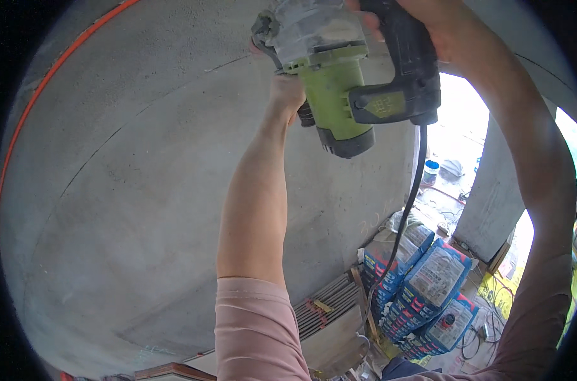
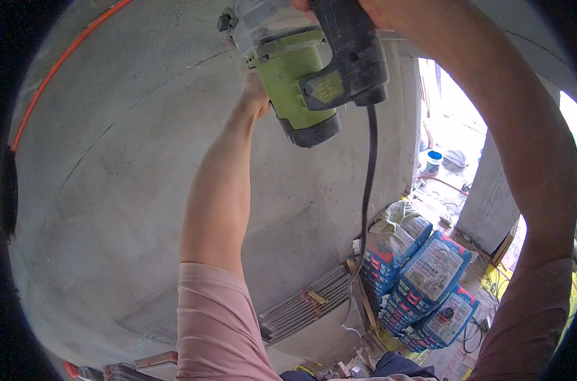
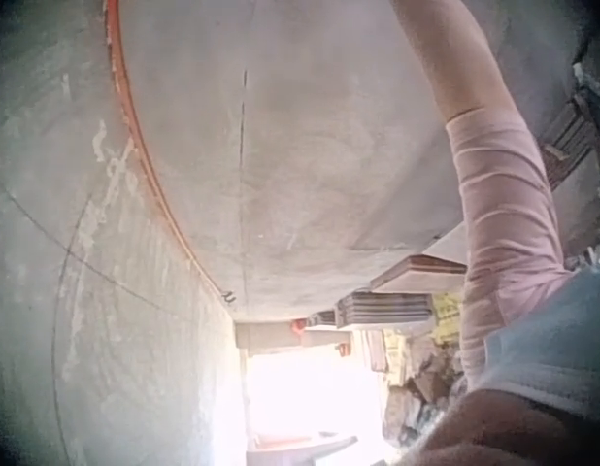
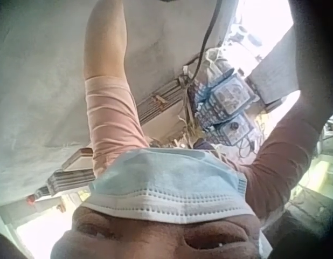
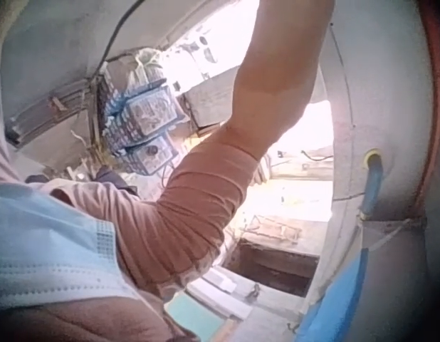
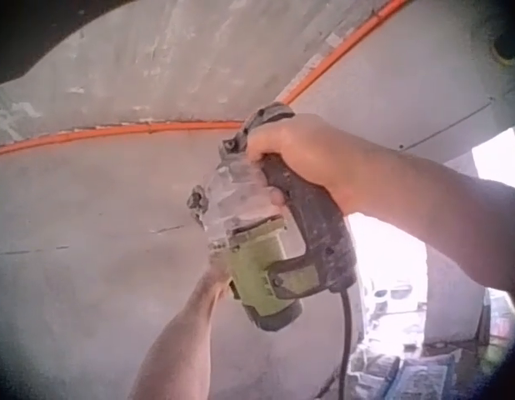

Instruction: Drilling a line or series of holes into a concrete ceiling using a hammer drill.

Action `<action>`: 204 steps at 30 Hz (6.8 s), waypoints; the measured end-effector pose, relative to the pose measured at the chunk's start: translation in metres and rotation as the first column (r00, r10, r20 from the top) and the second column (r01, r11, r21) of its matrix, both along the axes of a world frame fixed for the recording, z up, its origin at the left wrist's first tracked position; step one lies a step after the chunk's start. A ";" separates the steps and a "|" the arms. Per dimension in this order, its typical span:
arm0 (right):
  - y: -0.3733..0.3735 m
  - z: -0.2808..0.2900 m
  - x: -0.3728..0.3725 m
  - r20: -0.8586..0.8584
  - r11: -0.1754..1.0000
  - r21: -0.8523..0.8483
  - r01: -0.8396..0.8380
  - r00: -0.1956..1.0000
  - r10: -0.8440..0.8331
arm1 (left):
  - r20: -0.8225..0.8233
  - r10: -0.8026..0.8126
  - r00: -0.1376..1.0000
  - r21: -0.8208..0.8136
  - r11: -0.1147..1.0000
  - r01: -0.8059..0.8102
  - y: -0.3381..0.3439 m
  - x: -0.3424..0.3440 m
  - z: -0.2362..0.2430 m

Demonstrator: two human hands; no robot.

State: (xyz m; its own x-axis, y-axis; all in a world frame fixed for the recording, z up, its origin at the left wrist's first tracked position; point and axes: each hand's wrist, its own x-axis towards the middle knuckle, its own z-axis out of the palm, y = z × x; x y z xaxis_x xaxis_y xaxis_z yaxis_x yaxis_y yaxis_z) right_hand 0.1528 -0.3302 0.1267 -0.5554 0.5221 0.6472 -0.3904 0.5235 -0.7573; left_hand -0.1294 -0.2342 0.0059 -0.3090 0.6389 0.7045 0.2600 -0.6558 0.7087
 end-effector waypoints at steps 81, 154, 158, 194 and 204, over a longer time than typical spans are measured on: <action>-0.003 0.012 0.004 0.070 0.931 0.145 0.336 0.935 -0.349 | 0.069 0.122 0.990 -0.071 0.991 -0.117 0.031 0.014 0.004; -0.202 -0.479 0.175 0.659 0.869 -0.435 -0.237 0.573 0.487 | 0.881 0.240 0.408 -0.356 0.903 0.239 -0.436 0.211 -0.612; -0.207 -0.492 0.169 0.689 0.886 -0.395 -0.242 0.560 0.460 | 0.872 0.250 0.422 -0.374 0.895 0.243 -0.445 0.214 -0.612; -0.239 -0.478 0.155 0.840 0.975 -0.181 -0.128 0.495 0.220 | 0.997 0.074 0.001 -0.074 0.997 -0.039 -0.472 0.248 -0.620; -0.245 -0.470 0.144 0.804 0.974 -0.196 -0.113 0.550 0.226 | 0.882 0.332 0.334 -0.261 0.935 -0.239 -0.457 0.247 -0.616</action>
State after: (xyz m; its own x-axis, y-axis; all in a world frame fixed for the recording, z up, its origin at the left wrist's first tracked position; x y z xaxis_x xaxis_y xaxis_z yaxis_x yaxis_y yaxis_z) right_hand 0.2972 -0.5755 -0.3430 -0.8999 0.3943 -0.1862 0.3533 0.4088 -0.8415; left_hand 0.1177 -0.6914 -0.6098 -0.8984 0.4077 -0.1634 -0.4024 -0.6149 0.6782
